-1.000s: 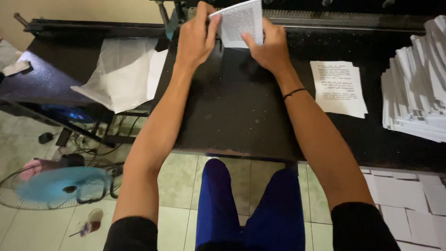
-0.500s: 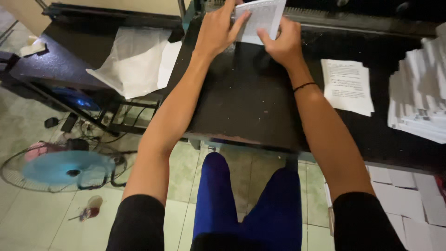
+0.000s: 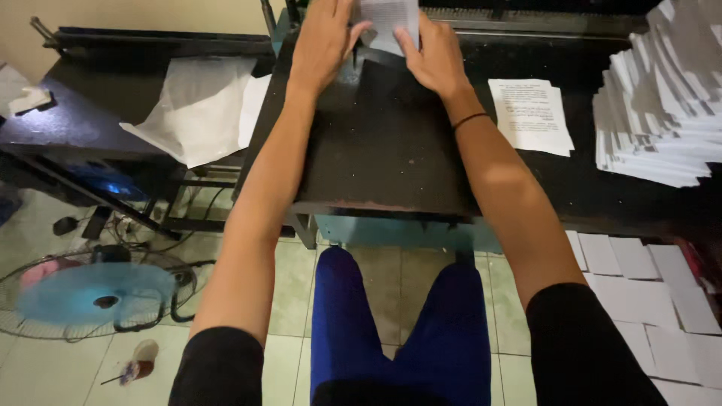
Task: The person aligns a stack of papers under a binding machine and presses the handle to bind them. They repeat this process for multiple stacks, placing the finished items on the table.
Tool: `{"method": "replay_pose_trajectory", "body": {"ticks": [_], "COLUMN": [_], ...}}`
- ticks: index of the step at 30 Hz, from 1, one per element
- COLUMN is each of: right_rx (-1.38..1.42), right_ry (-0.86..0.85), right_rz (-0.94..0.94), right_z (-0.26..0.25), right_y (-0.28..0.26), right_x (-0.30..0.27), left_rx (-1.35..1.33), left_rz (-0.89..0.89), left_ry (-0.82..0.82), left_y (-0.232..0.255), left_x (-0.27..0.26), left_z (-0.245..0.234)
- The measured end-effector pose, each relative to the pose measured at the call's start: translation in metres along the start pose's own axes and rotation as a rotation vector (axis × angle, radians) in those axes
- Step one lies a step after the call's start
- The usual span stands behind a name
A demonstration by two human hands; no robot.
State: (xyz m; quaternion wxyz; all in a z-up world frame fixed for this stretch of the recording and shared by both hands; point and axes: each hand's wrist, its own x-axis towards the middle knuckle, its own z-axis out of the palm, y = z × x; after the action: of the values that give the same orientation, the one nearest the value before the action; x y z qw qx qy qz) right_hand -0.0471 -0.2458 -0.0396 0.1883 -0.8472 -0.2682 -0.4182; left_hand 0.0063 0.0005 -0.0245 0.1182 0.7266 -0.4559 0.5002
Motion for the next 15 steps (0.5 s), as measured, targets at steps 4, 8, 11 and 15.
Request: {"method": "replay_pose_trajectory", "body": {"ticks": [4,8,11,15], "right_rx": [-0.014,0.014,0.059,0.02], "right_ry": [0.024,-0.014,-0.025,0.024], "right_rz": [0.004,0.06,0.132,0.12], "right_z": [-0.014,-0.011,-0.016,-0.011], "right_y": [-0.014,-0.009,-0.013,-0.002], "right_x": [0.007,0.005,0.004,0.002], "left_rx": [0.005,-0.22,-0.235,-0.277], "left_rz": [0.081,0.004,0.005,-0.085], "left_ry": [0.105,0.031,0.078,0.021], "left_y": [0.016,0.013,0.018,0.023], "left_x": [0.019,0.011,0.009,0.014], "left_z": [-0.023,0.001,-0.002,-0.013]}}
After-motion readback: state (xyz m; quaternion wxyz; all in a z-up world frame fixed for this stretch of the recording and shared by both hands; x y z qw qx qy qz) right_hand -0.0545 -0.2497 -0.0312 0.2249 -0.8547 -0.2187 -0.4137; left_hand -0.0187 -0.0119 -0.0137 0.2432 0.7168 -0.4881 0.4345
